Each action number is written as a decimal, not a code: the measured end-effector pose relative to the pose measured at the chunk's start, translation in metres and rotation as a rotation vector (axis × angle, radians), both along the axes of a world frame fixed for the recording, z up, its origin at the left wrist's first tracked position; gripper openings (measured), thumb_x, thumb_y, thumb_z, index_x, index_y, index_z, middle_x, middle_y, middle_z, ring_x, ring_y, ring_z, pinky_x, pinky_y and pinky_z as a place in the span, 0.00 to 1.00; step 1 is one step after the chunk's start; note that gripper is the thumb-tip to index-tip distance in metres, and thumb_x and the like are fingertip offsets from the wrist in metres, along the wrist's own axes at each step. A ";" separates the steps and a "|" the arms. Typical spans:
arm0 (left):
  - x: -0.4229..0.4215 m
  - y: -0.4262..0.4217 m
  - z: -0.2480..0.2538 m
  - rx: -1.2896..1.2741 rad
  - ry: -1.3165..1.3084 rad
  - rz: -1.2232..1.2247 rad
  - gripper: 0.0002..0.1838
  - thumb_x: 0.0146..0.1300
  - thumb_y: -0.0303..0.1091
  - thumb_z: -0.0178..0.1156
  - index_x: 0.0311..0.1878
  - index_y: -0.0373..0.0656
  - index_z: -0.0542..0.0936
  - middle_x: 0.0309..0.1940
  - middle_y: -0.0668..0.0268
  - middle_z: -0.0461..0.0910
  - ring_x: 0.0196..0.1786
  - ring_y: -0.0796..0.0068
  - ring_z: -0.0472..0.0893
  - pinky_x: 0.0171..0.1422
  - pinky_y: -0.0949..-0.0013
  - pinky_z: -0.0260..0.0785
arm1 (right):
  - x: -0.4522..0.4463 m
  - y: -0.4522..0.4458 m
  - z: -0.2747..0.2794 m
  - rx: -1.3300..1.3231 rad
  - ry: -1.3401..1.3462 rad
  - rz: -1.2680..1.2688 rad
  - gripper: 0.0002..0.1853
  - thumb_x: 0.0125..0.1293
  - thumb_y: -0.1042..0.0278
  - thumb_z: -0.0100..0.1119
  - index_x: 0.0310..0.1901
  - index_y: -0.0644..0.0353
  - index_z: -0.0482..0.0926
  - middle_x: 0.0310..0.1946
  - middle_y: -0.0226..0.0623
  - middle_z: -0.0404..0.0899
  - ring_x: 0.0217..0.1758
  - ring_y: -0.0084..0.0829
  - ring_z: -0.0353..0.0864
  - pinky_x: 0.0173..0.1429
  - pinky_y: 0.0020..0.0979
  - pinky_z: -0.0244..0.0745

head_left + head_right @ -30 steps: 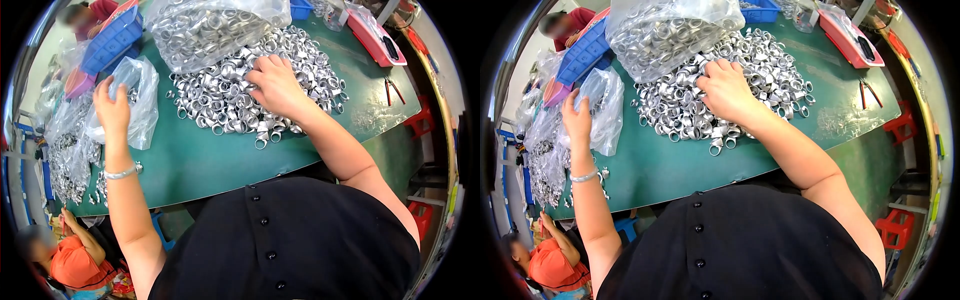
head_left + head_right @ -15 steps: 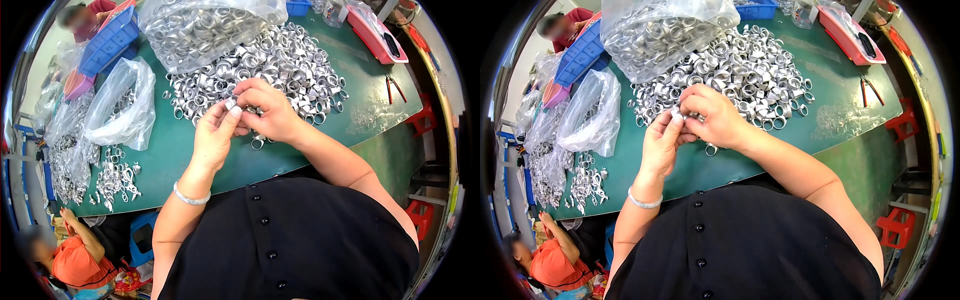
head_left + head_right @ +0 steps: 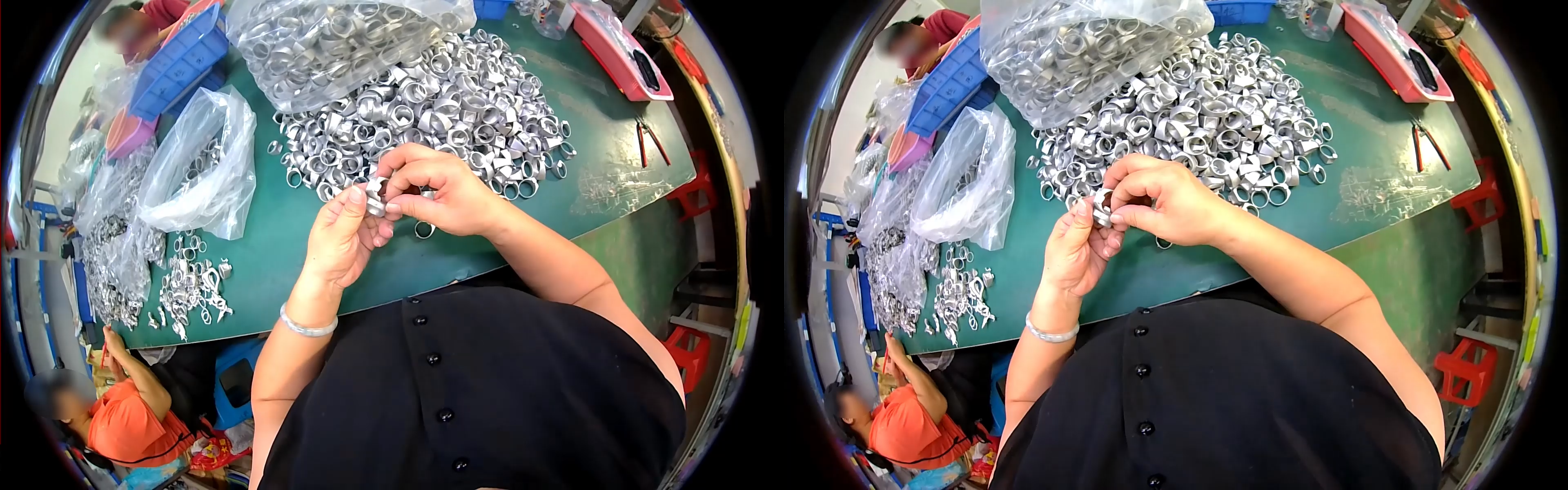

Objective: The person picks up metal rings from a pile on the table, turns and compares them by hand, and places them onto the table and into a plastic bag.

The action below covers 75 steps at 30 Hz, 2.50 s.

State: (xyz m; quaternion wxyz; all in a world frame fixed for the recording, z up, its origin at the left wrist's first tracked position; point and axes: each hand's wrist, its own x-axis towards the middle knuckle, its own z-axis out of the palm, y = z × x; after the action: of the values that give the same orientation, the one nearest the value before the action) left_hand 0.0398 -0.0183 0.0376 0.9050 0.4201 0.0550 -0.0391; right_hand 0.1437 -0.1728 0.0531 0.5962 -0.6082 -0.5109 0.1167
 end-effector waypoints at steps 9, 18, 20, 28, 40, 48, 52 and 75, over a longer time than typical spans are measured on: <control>-0.002 -0.018 0.007 0.524 -0.235 0.341 0.27 0.50 0.18 0.63 0.55 0.33 0.67 0.38 0.64 0.76 0.40 0.77 0.76 0.46 0.73 0.70 | -0.006 -0.001 -0.009 0.086 0.275 -0.070 0.03 0.54 0.80 0.58 0.31 0.65 0.78 0.37 0.35 0.76 0.38 0.23 0.76 0.42 0.24 0.71; -0.005 -0.012 0.008 1.219 -0.420 0.465 0.29 0.41 0.23 0.70 0.50 0.38 0.73 0.33 0.65 0.75 0.32 0.79 0.75 0.31 0.78 0.69 | -0.011 -0.003 -0.018 0.032 0.349 -0.048 0.05 0.54 0.81 0.58 0.34 0.66 0.78 0.40 0.38 0.75 0.41 0.25 0.76 0.45 0.25 0.71; -0.005 -0.012 0.011 1.270 -0.452 0.476 0.27 0.40 0.23 0.70 0.48 0.38 0.74 0.33 0.65 0.75 0.31 0.78 0.75 0.30 0.78 0.68 | -0.012 -0.002 -0.018 0.042 0.333 -0.047 0.05 0.54 0.81 0.58 0.34 0.66 0.78 0.40 0.38 0.75 0.41 0.25 0.76 0.44 0.25 0.71; -0.008 -0.009 0.018 1.309 -0.511 0.443 0.23 0.41 0.22 0.70 0.44 0.38 0.76 0.36 0.66 0.73 0.31 0.81 0.70 0.32 0.77 0.64 | -0.015 0.000 -0.012 0.137 0.103 -0.106 0.05 0.51 0.82 0.58 0.31 0.64 0.77 0.36 0.37 0.77 0.40 0.30 0.78 0.43 0.27 0.72; -0.008 -0.004 -0.002 0.767 -0.371 0.417 0.09 0.51 0.16 0.58 0.37 0.35 0.75 0.39 0.65 0.71 0.39 0.80 0.71 0.42 0.77 0.65 | -0.020 0.008 -0.021 -0.008 0.670 0.126 0.14 0.57 0.83 0.53 0.47 0.65 0.71 0.39 0.31 0.74 0.42 0.19 0.74 0.47 0.23 0.71; -0.013 -0.006 -0.009 0.459 -0.241 0.360 0.18 0.54 0.16 0.57 0.49 0.35 0.72 0.40 0.67 0.71 0.42 0.78 0.71 0.51 0.75 0.66 | -0.030 0.013 -0.017 -0.012 0.564 -0.019 0.18 0.57 0.82 0.55 0.50 0.67 0.69 0.38 0.34 0.76 0.41 0.22 0.76 0.49 0.25 0.72; -0.016 -0.002 -0.013 0.564 -0.273 0.376 0.21 0.55 0.17 0.57 0.54 0.36 0.70 0.42 0.67 0.73 0.45 0.77 0.72 0.52 0.74 0.66 | -0.032 0.014 -0.021 -0.009 0.358 -0.103 0.18 0.56 0.82 0.56 0.50 0.65 0.70 0.37 0.35 0.77 0.40 0.23 0.77 0.45 0.25 0.73; 0.019 0.193 0.061 2.287 -0.279 1.174 0.18 0.52 0.32 0.62 0.48 0.44 0.76 0.43 0.49 0.73 0.48 0.49 0.73 0.52 0.55 0.64 | 0.006 0.016 0.002 -0.505 -0.860 -0.653 0.19 0.42 0.48 0.67 0.24 0.58 0.79 0.30 0.34 0.69 0.41 0.35 0.66 0.46 0.36 0.58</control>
State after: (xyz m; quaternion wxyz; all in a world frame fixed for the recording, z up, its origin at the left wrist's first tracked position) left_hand 0.0586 0.1750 0.0985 -0.0862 0.8649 0.1380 0.4747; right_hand 0.1493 -0.1571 0.0556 0.1778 -0.8495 -0.4494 -0.2116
